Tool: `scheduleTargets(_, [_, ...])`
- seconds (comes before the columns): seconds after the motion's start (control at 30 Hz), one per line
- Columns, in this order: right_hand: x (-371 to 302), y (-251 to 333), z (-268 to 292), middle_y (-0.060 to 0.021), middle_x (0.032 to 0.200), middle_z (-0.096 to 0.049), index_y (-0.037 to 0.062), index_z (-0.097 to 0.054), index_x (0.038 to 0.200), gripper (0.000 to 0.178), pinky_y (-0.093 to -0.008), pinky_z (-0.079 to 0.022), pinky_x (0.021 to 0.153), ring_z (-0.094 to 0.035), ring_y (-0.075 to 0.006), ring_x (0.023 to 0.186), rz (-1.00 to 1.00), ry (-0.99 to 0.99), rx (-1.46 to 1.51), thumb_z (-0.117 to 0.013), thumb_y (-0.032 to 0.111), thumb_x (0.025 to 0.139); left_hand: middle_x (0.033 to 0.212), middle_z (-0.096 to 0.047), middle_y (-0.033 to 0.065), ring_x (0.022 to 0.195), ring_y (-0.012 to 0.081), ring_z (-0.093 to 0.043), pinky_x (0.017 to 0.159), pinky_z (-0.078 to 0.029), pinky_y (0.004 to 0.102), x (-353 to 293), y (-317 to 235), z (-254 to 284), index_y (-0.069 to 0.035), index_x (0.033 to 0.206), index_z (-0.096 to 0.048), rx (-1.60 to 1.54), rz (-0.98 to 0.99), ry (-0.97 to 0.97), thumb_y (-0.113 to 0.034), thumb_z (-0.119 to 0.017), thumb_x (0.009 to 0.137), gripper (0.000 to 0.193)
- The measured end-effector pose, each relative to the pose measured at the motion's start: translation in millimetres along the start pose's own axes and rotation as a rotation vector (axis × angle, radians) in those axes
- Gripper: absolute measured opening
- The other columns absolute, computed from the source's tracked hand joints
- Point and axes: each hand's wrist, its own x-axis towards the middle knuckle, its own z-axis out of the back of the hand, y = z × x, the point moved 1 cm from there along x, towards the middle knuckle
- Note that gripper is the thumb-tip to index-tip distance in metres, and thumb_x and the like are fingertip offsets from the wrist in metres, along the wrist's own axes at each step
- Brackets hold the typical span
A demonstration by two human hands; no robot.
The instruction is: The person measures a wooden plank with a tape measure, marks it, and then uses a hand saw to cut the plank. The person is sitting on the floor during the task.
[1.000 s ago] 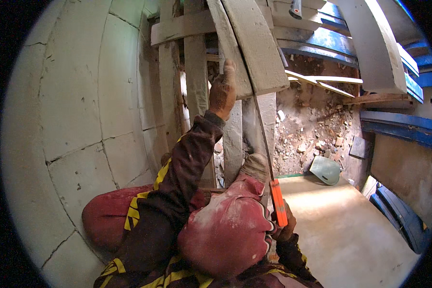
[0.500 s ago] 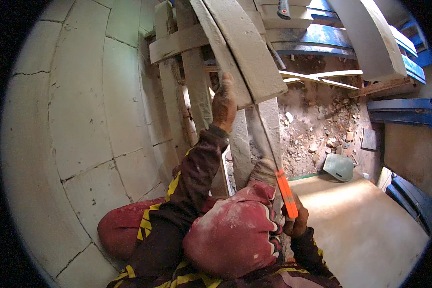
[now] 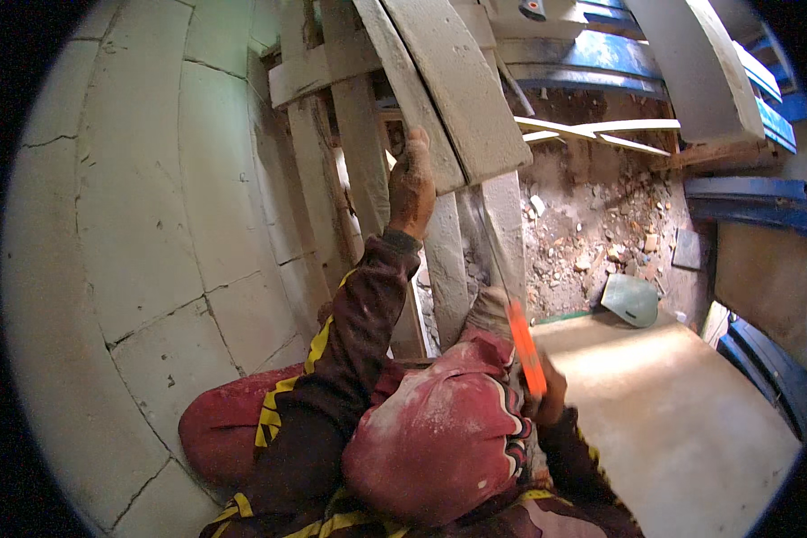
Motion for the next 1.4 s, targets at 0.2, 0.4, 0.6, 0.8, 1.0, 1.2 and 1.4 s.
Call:
scheduleTargets(0.2, [82.1,-20.1,-37.4,-0.0285,0.126,-0.058,-0.0005,-0.050,0.135,0.044,-0.0407,-0.050,0.092,-0.061,-0.0409,0.113,0.135,-0.107,0.088,-0.052,0.018,0.095,0.122,-0.058,0.0103,0.097,0.0181,-0.048,0.091,-0.040,0.0274,7.1,-16.3,9.0,0.003,0.140,-0.047,0.014,0.143,0.066,-0.062,-0.033,0.100,0.078])
scheduleTargets(0.4, [-17.1,-22.9,-10.6,-0.0125,0.099,-0.064,-0.0018,-0.047,0.138,0.051,-0.0328,-0.051,0.074,-0.061,-0.0221,0.084,-0.513,-0.070,0.334,-0.057,0.023,0.094,0.117,-0.061,0.0123,0.096,0.0165,-0.051,0.090,-0.042,0.0277,10.8,-15.1,11.0,0.005,0.139,-0.048,0.014,0.000,0.067,-0.067,-0.035,0.097,0.084])
scheduleTargets(0.6, [54.3,-25.3,-30.4,-0.0200,0.106,-0.062,-0.0031,-0.045,0.139,0.051,-0.0363,-0.051,0.078,-0.062,-0.0298,0.089,0.275,-0.211,0.054,-0.049,0.028,0.098,0.132,-0.052,0.0112,0.121,0.0194,-0.047,0.105,-0.034,0.0317,-4.6,-36.9,8.3,0.002,0.136,-0.049,-0.022,-0.006,0.022,-0.049,-0.042,0.101,0.062])
scheduleTargets(0.8, [16.3,-12.7,-17.6,-0.0207,0.117,-0.062,0.0019,-0.046,0.139,0.055,-0.0401,-0.052,0.082,-0.064,-0.0349,0.098,-0.175,-0.014,0.307,-0.058,0.032,0.094,0.082,-0.056,0.0045,0.080,0.0160,-0.048,0.078,-0.042,0.0319,8.9,-27.5,20.8,0.002,0.100,-0.065,-0.002,0.221,0.108,-0.066,-0.035,0.098,0.074])
scheduleTargets(1.0, [40.7,-28.8,-25.8,-0.0276,0.111,-0.063,-0.0077,-0.044,0.136,0.051,-0.0374,-0.053,0.078,-0.067,-0.0384,0.087,0.243,-0.167,-0.061,-0.048,0.026,0.098,0.090,-0.060,0.0104,0.081,0.0202,-0.049,0.080,-0.043,0.0306,15.2,-9.4,13.1,0.005,0.118,-0.062,0.107,0.018,0.010,-0.070,-0.031,0.097,0.084])
scheduleTargets(1.2, [27.9,-11.4,-24.1,-0.0198,0.113,-0.065,-0.0019,-0.049,0.134,0.048,-0.0377,-0.053,0.075,-0.067,-0.0336,0.089,0.281,-0.044,-0.036,-0.055,0.027,0.095,0.100,-0.052,0.0096,0.095,0.0187,-0.045,0.085,-0.038,0.0323,8.1,-46.9,23.0,0.005,0.115,-0.058,0.065,0.123,0.003,-0.065,-0.037,0.096,0.075])
scheduleTargets(1.4, [26.4,-39.2,-22.2,-0.0202,0.113,-0.064,0.0002,-0.051,0.132,0.053,-0.0395,-0.052,0.080,-0.066,-0.0331,0.096,-0.019,-0.050,0.061,-0.053,0.038,0.096,0.142,-0.051,0.0130,0.133,0.0217,-0.046,0.112,-0.032,0.0324,4.6,-33.5,11.5,0.003,0.138,-0.049,0.069,-0.106,-0.017,-0.043,-0.044,0.104,0.058])
